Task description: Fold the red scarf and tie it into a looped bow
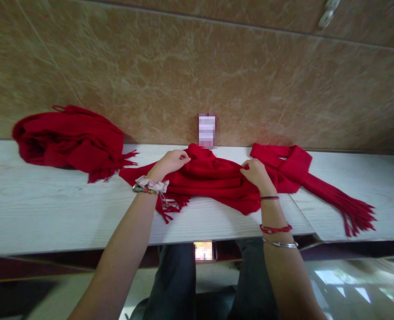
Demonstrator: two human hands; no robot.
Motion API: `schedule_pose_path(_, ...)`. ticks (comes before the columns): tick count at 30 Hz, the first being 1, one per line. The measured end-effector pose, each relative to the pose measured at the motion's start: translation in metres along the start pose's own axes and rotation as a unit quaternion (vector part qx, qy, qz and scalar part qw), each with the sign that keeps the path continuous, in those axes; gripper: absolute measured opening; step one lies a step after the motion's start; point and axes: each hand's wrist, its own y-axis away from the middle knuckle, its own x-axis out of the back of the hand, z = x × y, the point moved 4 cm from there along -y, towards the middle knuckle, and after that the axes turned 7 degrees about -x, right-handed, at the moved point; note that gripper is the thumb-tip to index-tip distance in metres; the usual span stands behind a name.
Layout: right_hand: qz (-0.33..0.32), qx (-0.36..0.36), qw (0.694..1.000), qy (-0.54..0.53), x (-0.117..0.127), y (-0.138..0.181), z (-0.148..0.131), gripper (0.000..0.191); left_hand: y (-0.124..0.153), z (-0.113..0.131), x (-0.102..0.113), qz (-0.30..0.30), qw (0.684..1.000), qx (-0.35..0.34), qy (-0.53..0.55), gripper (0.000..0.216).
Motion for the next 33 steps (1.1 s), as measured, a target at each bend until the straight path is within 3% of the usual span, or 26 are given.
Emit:
schedule_pose_path(3,0.021,0.076,0.996,-0.032,0.001,0.002,-0.009,0.021,-0.002,0.003,-0.002,0.013,1.000,-0.005,0.028,0.040)
schedule_pose_path(5,0.037,0.119,0.990,-0.063,0.000,0.004,-0.019,0.025,-0.003,0.009,-0.005,0.035,0.998,-0.030,0.033,0.038)
schedule_pose_path(7,0.037,0.137,0.987,-0.072,-0.006,0.007,-0.029,0.027,-0.003,0.017,-0.013,0.018,0.996,-0.069,0.054,0.034)
schedule_pose_path(12,0.028,0.122,0.992,-0.031,-0.021,0.014,-0.045,0.027,-0.004,0.030,-0.034,-0.043,0.992,-0.101,0.068,0.030)
schedule_pose_path(16,0.010,0.110,0.994,-0.020,-0.021,0.014,-0.045,0.019,-0.007,0.031,-0.035,-0.019,0.989,-0.126,0.074,0.027)
schedule_pose_path(21,0.009,0.098,0.995,-0.024,-0.020,0.012,-0.043,0.027,-0.010,0.028,-0.035,0.010,0.985,-0.139,0.107,0.034)
schedule_pose_path(25,-0.002,0.093,0.996,-0.008,-0.024,0.013,-0.044,0.019,-0.008,0.030,-0.036,0.003,0.981,-0.141,0.135,0.023)
schedule_pose_path(33,0.081,0.044,0.995,-0.047,-0.011,0.008,-0.037,0.018,-0.009,0.022,-0.028,0.021,0.986,-0.094,0.136,0.015)
